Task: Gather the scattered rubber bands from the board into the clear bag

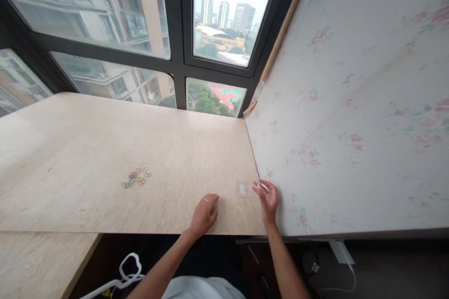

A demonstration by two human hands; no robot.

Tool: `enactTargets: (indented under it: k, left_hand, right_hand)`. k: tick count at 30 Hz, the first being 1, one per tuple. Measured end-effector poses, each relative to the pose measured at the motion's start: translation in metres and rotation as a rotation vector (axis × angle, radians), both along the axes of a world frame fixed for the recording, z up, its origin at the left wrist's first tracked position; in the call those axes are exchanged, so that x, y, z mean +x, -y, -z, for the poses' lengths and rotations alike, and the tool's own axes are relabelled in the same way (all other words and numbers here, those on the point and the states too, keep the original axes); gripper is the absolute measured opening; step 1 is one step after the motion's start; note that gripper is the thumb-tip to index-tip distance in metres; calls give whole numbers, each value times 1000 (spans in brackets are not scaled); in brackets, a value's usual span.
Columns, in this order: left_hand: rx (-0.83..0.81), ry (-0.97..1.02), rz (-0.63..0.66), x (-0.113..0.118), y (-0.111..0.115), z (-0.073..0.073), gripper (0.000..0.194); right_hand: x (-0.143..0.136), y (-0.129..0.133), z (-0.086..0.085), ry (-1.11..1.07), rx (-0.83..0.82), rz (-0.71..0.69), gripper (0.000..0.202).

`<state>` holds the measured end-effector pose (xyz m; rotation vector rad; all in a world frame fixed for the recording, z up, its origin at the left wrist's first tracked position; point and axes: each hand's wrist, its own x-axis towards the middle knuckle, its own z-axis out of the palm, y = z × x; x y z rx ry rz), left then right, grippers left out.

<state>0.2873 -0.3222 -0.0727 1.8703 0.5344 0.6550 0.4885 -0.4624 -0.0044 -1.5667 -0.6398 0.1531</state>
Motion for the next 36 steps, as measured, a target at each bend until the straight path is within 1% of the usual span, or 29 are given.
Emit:
enactTargets:
  k: [2, 5, 7, 9, 12, 14, 16, 19, 22, 24, 26, 27, 28, 29, 31, 32, 34, 35, 36]
  left_hand:
    - [150, -72, -1, -5, 1, 0, 36]
    - [304, -99, 17, -5, 0, -2, 32]
    - [353, -87, 38, -5, -2, -5, 30]
    - [380, -69, 73, -8, -3, -10, 30]
    - [406, -47, 135, -18, -3, -15, 29]
    - [412, -45, 153, -27, -2, -18, 28]
    - [409, -51, 146, -37, 0, -19, 27]
    - [403, -61, 133, -49, 2, -21, 26]
    - [383, -62, 155, -57, 3, -23, 26]
    - [338, -52, 193, -61, 3, -24, 26]
    - [252, -33, 209, -64, -1, -22, 26]
    - [203, -22, 191, -65, -7, -21, 26]
    - [162, -14, 149, -67, -15, -20, 26]
    - [140, -12, 79, -70, -27, -19, 26]
    - [167, -44, -132, -81, -62, -20, 26]
    - [215, -85, -286, -89, -84, -22, 28]
    - [318, -229, -623, -109, -130, -28, 32]
    - [362, -323, -765, -120, -152, -31, 35]
    - [397, -421, -880, -130, -172, -33, 40]
  right_hand:
    - [15, -21, -9, 131, -144, -24, 46]
    - [43, -65, -14, 196, -267, -58, 55]
    - [61, -94, -12, 238, -374, -94, 59]
    - [77, -119, -7, 271, -485, -122, 59]
    - [91, -139, 2, 307, -628, -156, 53]
    - [95, -142, 8, 326, -693, -170, 45]
    - [97, -140, 13, 343, -731, -176, 41]
    - [99, -134, 15, 365, -743, -159, 49]
    - [93, -125, 10, 385, -701, -119, 55]
    - [78, -115, 5, 401, -645, -96, 53]
    - [52, -101, 1, 417, -575, -89, 49]
    - [35, -93, 0, 424, -538, -93, 47]
    - [16, -84, 1, 428, -505, -105, 45]
    - [-5, -74, 3, 429, -478, -127, 43]
    - [-46, -55, 11, 421, -446, -214, 37]
    - [-65, -47, 16, 390, -417, -269, 35]
    - [-96, -34, 27, 310, -388, -341, 31]
    - [-108, -30, 31, 259, -387, -363, 30]
    - [-117, -28, 35, 208, -381, -370, 30]
